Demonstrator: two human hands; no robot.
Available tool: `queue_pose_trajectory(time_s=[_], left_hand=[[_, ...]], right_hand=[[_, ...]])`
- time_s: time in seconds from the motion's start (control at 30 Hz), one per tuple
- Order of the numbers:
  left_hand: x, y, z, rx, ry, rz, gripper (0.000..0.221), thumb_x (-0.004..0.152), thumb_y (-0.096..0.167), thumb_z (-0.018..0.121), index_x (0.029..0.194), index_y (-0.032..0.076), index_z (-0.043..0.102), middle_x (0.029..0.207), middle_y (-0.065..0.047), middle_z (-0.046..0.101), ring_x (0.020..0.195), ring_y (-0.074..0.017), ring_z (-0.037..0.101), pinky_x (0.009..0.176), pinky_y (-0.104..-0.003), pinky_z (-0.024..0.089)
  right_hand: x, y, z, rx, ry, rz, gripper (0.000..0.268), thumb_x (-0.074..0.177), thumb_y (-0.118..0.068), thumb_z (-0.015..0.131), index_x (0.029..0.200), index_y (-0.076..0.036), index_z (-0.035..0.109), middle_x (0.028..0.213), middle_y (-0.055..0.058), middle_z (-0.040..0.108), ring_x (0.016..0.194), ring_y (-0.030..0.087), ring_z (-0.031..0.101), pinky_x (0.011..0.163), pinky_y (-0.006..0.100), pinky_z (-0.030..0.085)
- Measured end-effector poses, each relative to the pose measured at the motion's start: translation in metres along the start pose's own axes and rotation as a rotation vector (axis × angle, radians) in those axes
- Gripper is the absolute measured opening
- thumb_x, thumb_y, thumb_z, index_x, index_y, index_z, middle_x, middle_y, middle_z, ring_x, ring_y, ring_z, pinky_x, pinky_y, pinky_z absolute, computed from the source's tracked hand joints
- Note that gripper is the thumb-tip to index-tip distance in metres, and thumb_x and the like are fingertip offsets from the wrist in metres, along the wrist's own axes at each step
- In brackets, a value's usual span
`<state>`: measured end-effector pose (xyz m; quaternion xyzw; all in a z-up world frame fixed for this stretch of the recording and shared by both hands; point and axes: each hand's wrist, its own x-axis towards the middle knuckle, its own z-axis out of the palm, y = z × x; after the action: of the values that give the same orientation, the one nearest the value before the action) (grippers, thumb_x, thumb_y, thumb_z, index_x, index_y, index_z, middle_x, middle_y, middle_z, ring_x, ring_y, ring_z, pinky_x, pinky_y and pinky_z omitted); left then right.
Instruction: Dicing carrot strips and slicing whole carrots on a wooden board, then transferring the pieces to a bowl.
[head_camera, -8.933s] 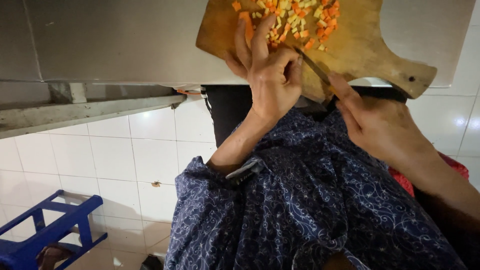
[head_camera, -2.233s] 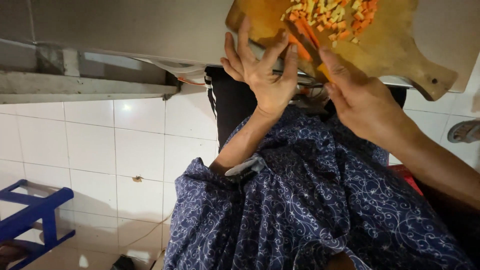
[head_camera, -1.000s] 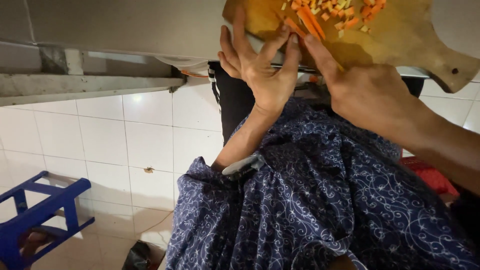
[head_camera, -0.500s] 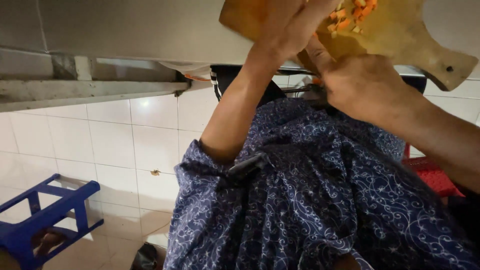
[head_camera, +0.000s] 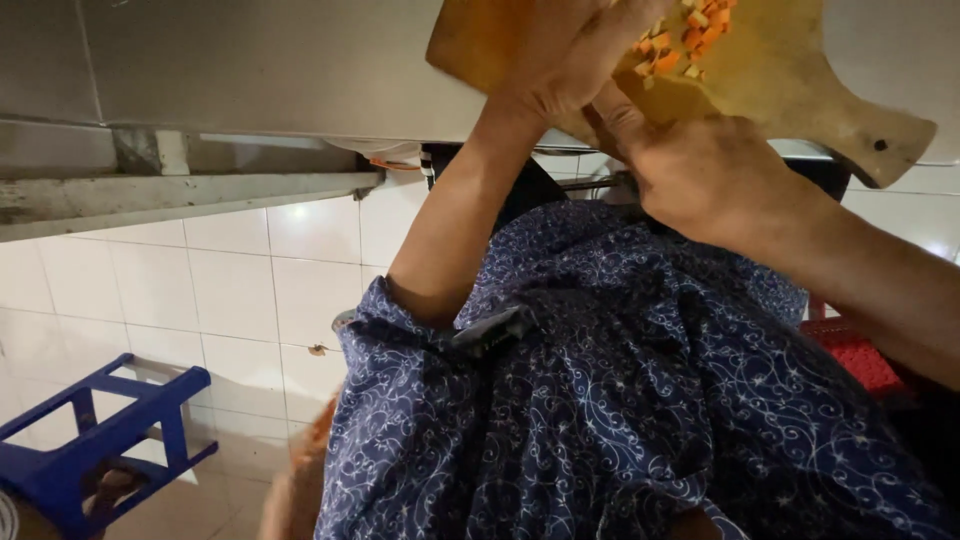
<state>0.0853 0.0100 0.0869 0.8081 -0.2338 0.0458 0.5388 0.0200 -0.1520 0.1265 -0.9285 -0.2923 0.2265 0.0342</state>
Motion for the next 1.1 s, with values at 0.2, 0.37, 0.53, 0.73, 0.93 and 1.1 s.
queue_pose_trajectory(time_s=[0.2,0.37,0.53,0.73,0.93,1.1], left_hand=[[-0.008,-0.010,0.008,-0.114,0.054,-0.055,0.023,0.095,0.037,0.045,0.085,0.016,0.047,0.078,0.004,0.048,0.076,-0.0098,0.043,0.066,-0.032,0.038],[-0.014,0.018,-0.010,0.177,0.425,0.035,0.018,0.095,0.031,0.048,0.085,0.016,0.049,0.080,0.001,0.052,0.079,-0.0208,0.050,0.069,-0.039,0.038],[-0.087,-0.024,0.031,0.549,0.779,0.027,0.014,0.095,0.024,0.067,0.108,0.024,0.062,0.143,0.000,0.047,0.150,-0.0332,0.038,0.111,-0.054,0.047],[-0.095,-0.021,0.036,0.571,0.763,-0.191,0.013,0.079,0.034,0.084,0.091,0.030,0.079,0.156,0.002,0.043,0.157,-0.0336,0.033,0.128,-0.055,0.032],[-0.100,-0.021,0.036,0.562,0.654,-0.261,0.016,0.080,0.037,0.081,0.095,0.031,0.080,0.162,0.005,0.038,0.161,-0.0349,0.026,0.130,-0.066,0.027],[-0.102,-0.029,0.035,0.576,0.692,-0.247,0.047,0.084,0.046,0.076,0.127,0.031,0.065,0.163,-0.003,0.038,0.164,-0.0399,0.026,0.132,-0.064,0.032]], right_hand=[[0.001,0.001,0.006,-0.087,0.028,-0.010,0.093,0.097,-0.037,0.059,0.174,-0.019,0.010,0.089,0.013,0.068,0.070,0.038,0.072,0.056,0.050,0.063],[-0.003,-0.004,-0.005,0.067,0.046,0.016,0.085,0.093,-0.011,0.049,0.171,-0.023,0.018,0.106,0.021,0.062,0.080,0.047,0.067,0.064,0.058,0.060],[-0.004,-0.001,-0.006,0.111,0.028,0.035,0.085,0.103,-0.026,0.052,0.172,-0.036,0.004,0.094,0.026,0.068,0.078,0.055,0.070,0.065,0.061,0.061],[-0.019,0.001,-0.004,0.253,0.188,-0.079,0.069,0.101,-0.007,0.057,0.164,-0.012,0.028,0.120,0.024,0.056,0.063,0.036,0.066,0.044,0.043,0.060],[-0.024,0.000,0.014,-0.020,0.057,-0.044,0.086,0.093,-0.002,0.058,0.169,-0.002,0.017,0.060,0.002,0.054,0.036,0.021,0.049,0.029,0.032,0.045],[-0.029,0.000,0.000,0.308,-0.072,0.022,0.078,0.100,-0.004,0.047,0.170,-0.004,0.012,0.088,0.022,0.067,0.042,0.032,0.056,0.034,0.042,0.042]])
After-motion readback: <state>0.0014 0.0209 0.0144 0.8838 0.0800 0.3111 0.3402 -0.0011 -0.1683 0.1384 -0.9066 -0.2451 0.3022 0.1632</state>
